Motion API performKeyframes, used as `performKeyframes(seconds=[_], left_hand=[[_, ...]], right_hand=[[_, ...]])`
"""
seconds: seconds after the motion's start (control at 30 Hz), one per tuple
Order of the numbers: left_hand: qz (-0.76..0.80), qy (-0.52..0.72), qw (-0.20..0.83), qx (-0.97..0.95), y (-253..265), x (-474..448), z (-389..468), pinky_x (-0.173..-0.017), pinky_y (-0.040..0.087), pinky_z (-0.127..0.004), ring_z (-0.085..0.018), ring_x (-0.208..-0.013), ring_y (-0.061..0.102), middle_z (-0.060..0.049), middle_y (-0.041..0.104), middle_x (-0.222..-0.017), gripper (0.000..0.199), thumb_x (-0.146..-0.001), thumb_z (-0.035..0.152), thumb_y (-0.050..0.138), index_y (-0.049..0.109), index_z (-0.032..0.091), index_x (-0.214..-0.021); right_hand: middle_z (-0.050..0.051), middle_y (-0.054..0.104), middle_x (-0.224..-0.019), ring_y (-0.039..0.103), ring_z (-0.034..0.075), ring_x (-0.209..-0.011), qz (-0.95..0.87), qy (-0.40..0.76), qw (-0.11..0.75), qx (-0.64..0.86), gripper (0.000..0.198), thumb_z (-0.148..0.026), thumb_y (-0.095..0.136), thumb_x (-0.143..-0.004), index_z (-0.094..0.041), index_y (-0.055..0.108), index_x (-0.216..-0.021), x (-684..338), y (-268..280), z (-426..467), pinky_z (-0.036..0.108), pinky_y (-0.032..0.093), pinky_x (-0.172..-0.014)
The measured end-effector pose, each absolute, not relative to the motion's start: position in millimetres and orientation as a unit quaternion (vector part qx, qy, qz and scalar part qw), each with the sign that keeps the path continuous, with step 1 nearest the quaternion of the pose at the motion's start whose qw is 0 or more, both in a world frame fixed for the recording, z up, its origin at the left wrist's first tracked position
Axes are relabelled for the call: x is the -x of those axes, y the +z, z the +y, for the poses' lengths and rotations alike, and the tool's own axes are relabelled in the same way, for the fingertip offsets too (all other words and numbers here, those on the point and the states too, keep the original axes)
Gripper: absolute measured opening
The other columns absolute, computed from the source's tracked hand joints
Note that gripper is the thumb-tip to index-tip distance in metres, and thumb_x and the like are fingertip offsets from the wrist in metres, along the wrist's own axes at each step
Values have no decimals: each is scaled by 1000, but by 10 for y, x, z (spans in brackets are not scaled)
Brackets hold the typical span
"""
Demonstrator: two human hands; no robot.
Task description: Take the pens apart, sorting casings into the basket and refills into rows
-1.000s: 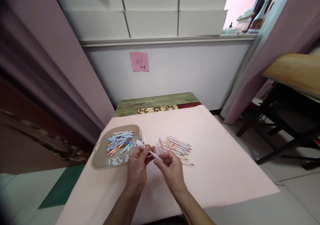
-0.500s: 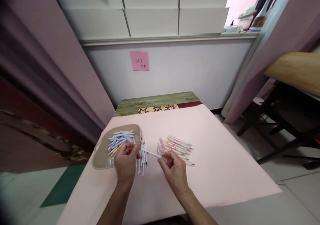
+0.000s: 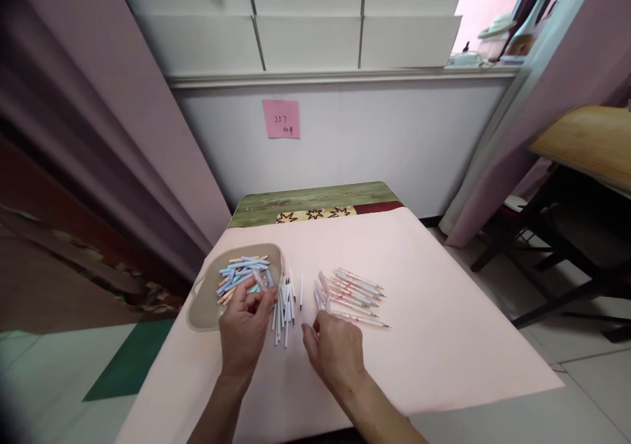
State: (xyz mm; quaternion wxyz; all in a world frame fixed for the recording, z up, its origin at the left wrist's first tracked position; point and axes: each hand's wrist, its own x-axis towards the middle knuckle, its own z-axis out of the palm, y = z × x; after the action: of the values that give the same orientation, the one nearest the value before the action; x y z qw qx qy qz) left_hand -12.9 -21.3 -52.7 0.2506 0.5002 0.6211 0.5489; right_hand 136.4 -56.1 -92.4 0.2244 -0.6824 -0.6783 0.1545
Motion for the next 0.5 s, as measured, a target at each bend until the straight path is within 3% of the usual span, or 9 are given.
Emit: performKeyframes(seconds=[0.13,0.23,0.4,0.5], left_hand=[[630,455,242,-581,-610,64,-259,-56,40,-25,-17,-52,59,2,65,-58,39,-77,40,64,58,20,-110],[635,343,242,-649,-768,-80,-263,-57,38,-28,-23,-59,63,-3,66,-61,33,-80,35,58,59,18,-108],[665,193,203,-692,-941,-250,-208,-62,38,-31,-31,-78,68,-18,70,-80,31,-88,30,45,55,10,-109],[671,155,199,-697,-926,-245,-194,-62,37,-31,-32,-82,68,-20,71,-83,32,-90,33,41,54,10,-109]], right_hand=[[0,64,-54,55,15,-50,-674,235,267,647,25,-39,61,-80,-23,61,-61,-1542,-860,-739,26,25,-51],[0,65,-61,57,16,-57,-656,206,286,668,23,-39,59,-81,-23,62,-64,-1656,-848,-642,26,29,-54],[1,69,-72,61,18,-67,-644,220,292,672,18,-35,55,-85,-23,67,-86,-1675,-975,-390,26,36,-60],[2,71,-86,64,18,-77,-637,195,306,680,22,-32,48,-90,-24,67,-100,-1787,-1076,-327,26,39,-66]])
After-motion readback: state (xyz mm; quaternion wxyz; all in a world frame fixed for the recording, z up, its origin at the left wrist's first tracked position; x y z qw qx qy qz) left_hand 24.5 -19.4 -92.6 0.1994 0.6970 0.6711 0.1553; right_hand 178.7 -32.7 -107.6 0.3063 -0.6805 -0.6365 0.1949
